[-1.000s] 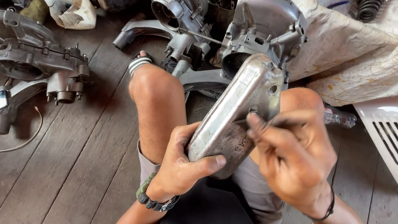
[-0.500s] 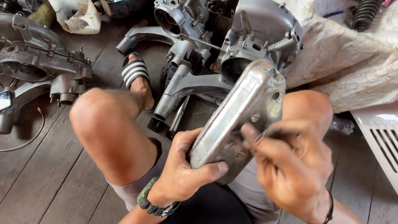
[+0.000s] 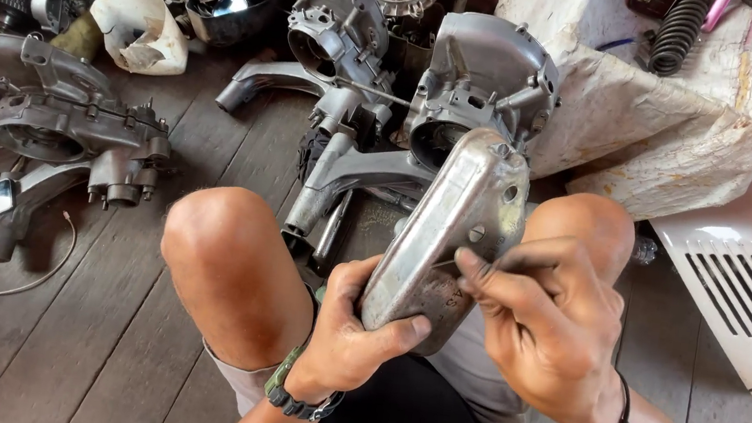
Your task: Sanding a metal engine cover manually using a piece of sandpaper to smooth the surface.
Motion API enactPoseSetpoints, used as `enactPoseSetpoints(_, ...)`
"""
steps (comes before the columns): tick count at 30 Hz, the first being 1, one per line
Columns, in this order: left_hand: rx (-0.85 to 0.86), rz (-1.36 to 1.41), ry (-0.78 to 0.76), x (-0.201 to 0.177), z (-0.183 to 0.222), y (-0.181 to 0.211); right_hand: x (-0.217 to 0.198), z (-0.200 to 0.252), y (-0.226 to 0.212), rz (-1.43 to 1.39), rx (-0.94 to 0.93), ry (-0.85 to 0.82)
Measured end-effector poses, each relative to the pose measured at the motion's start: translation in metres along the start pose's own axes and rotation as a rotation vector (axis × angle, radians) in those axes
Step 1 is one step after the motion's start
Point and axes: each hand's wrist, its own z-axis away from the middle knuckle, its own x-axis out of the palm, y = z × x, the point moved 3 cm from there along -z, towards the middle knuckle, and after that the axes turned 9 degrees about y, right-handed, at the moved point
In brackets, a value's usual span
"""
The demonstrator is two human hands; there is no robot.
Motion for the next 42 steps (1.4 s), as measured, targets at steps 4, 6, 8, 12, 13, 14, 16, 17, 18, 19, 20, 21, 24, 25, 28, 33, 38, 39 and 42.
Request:
enactPoseSetpoints(4, -0.061, 0.019, -0.035, -0.001, -0.003, 0.008, 0.001, 0.004, -0.004, 0.037, 0.026, 0.014)
enactPoseSetpoints(6, -0.057, 0.022, -0.046, -0.002, -0.007, 0.012, 0.002, -0.003, -0.009, 0.041, 0.009, 0.013)
enactPoseSetpoints(8, -0.075, 0.048, -0.071, -0.004, -0.007, 0.015, 0.002, -0.003, -0.015, 0.037, 0.014, 0.01)
enactPoseSetpoints(12, -0.035, 0.061, -0.084, -0.004, -0.013, 0.022, 0.0, -0.006, -0.013, 0.059, 0.045, 0.033)
enactPoseSetpoints(13, -0.026, 0.063, -0.099, -0.004, -0.015, 0.023, 0.0, -0.008, -0.016, 0.071, 0.032, 0.01)
enactPoseSetpoints(14, -0.017, 0.066, -0.114, -0.003, -0.017, 0.025, 0.001, -0.011, -0.02, 0.084, 0.018, -0.012)
enactPoseSetpoints(16, -0.005, 0.034, -0.082, -0.006, -0.017, 0.009, 0.001, -0.012, -0.009, 0.076, 0.072, 0.012)
enactPoseSetpoints(17, 0.008, 0.003, -0.054, -0.008, -0.018, 0.0, 0.001, -0.013, -0.001, 0.071, 0.126, 0.038)
enactPoseSetpoints(18, 0.011, 0.003, -0.05, -0.007, -0.023, 0.0, 0.003, -0.01, -0.001, 0.067, 0.122, 0.037)
enactPoseSetpoints(19, 0.014, 0.038, -0.077, -0.007, -0.026, 0.001, 0.006, -0.007, -0.002, 0.056, 0.103, 0.016)
enactPoseSetpoints(20, 0.016, 0.074, -0.104, -0.006, -0.029, 0.002, 0.009, -0.004, -0.002, 0.044, 0.085, -0.005)
enactPoseSetpoints(21, 0.016, 0.072, -0.101, -0.004, -0.033, 0.004, 0.011, -0.003, 0.01, 0.04, 0.085, -0.006)
enactPoseSetpoints(24, -0.017, 0.076, -0.109, -0.002, -0.037, 0.001, 0.013, -0.001, 0.03, 0.055, 0.088, 0.056)
enactPoseSetpoints(25, -0.011, 0.102, -0.089, -0.003, -0.038, -0.006, 0.015, -0.004, 0.029, 0.065, 0.067, 0.051)
enactPoseSetpoints(28, 0.002, 0.092, -0.08, -0.002, -0.051, 0.0, 0.017, -0.016, 0.026, 0.084, 0.037, 0.035)
enactPoseSetpoints(33, 0.001, 0.06, -0.047, -0.005, -0.055, -0.01, 0.017, -0.025, 0.032, 0.053, 0.132, 0.044)
enactPoseSetpoints(38, -0.102, 0.061, -0.086, -0.001, -0.065, 0.002, 0.02, -0.036, 0.035, 0.058, 0.13, 0.026)
enactPoseSetpoints(39, -0.103, 0.067, -0.102, -0.003, -0.065, -0.002, 0.02, -0.035, 0.033, 0.073, 0.133, 0.033)
enactPoseSetpoints(42, -0.12, 0.072, -0.082, -0.007, -0.068, -0.01, 0.027, -0.037, 0.031, 0.064, 0.031, -0.084)
